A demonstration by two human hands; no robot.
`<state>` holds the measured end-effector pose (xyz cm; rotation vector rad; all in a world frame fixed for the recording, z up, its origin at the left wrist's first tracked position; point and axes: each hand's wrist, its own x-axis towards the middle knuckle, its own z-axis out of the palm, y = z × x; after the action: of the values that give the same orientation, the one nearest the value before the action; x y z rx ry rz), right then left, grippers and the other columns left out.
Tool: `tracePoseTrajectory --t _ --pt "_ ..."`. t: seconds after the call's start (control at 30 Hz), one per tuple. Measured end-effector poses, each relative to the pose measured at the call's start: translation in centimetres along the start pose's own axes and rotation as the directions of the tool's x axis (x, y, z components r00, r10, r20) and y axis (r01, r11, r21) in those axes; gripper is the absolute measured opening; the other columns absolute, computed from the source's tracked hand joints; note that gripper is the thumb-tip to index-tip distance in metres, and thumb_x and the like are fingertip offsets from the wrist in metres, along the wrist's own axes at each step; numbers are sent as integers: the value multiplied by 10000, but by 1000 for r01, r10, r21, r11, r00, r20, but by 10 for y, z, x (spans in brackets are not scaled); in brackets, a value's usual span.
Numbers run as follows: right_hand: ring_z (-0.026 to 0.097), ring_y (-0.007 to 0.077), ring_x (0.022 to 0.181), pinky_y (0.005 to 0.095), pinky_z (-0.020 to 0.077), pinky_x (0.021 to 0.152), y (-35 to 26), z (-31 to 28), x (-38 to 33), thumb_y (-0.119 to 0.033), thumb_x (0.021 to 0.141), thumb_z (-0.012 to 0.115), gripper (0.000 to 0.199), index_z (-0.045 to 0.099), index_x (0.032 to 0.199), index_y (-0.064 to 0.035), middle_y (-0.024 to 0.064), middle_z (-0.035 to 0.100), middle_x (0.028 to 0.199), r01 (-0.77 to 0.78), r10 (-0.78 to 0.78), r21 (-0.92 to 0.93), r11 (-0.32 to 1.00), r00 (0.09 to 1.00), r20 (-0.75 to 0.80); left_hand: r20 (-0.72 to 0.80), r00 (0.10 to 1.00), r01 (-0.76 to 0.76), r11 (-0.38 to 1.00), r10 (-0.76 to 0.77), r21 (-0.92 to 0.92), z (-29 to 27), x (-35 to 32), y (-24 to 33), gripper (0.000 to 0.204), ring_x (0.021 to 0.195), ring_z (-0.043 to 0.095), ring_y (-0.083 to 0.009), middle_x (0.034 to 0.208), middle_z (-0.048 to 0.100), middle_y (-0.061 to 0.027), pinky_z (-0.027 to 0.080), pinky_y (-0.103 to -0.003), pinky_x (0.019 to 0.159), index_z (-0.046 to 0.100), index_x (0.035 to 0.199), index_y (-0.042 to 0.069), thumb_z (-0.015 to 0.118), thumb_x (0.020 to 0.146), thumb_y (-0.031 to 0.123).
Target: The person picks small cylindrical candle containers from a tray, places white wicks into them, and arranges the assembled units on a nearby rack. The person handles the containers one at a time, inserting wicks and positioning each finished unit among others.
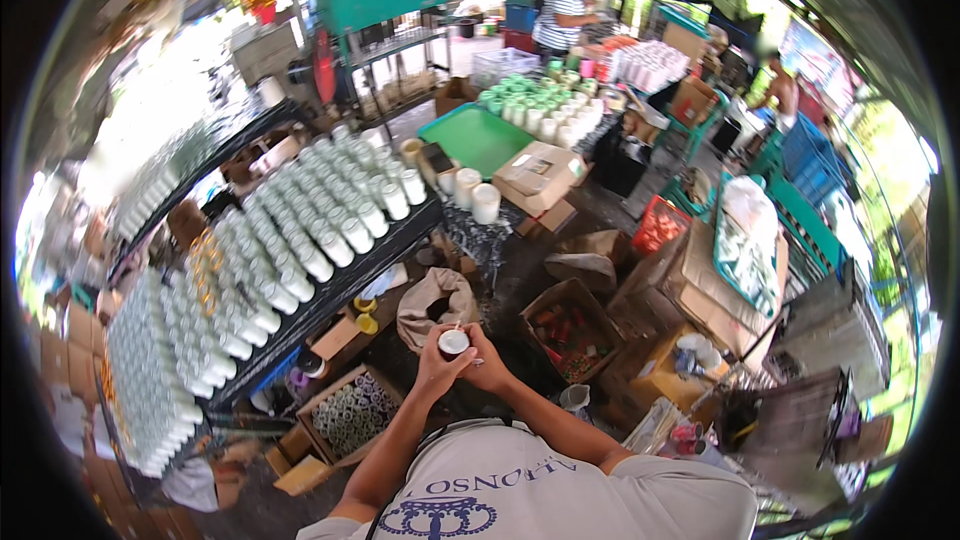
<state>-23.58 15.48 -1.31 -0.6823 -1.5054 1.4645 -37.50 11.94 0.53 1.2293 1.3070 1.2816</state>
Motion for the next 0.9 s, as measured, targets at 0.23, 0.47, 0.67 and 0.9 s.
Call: tracePoseTrajectory --t 0.23,0.47,0.67,0.9 --pt "613 160 1100 334 502 988 -7 -8 -6 -91 796 846 600 485 1273 -45 87 618 1171 -34 24 -106 994 995 -101 86 995 -42 999 43 -10 7 13 9 514 1069 672 -176 1157 661 -93 546 -323 932 573 1279 6 850 871 151" --pt "621 167 1116 339 504 989 -13 1 -11 -94 795 846 595 492 1271 -47 87 622 1187 14 -38 -129 992 983 -179 157 985 -64 997 69 -37 2 18 -2 479 1086 652 -132 1166 667 -49 525 -302 964 591 1287 34 831 884 133" --pt "613 176 1126 344 499 987 -10 8 -15 -119 811 846 572 497 1257 -39 95 617 1189 20 -65 -187 982 969 -237 244 969 8 992 24 -128 -2 23 -12 474 1163 622 -183 1266 600 -109 505 -334 1011 587 1278 8 823 880 110" --pt "606 187 1081 339 490 973 -11 15 -18 -130 815 852 553 501 1232 -38 84 604 1155 2 -84 -248 969 945 -318 310 950 -2 990 45 -138 -4 28 -9 479 1155 628 -186 1269 610 -119 513 -341 1007 584 1280 -3 820 879 110"
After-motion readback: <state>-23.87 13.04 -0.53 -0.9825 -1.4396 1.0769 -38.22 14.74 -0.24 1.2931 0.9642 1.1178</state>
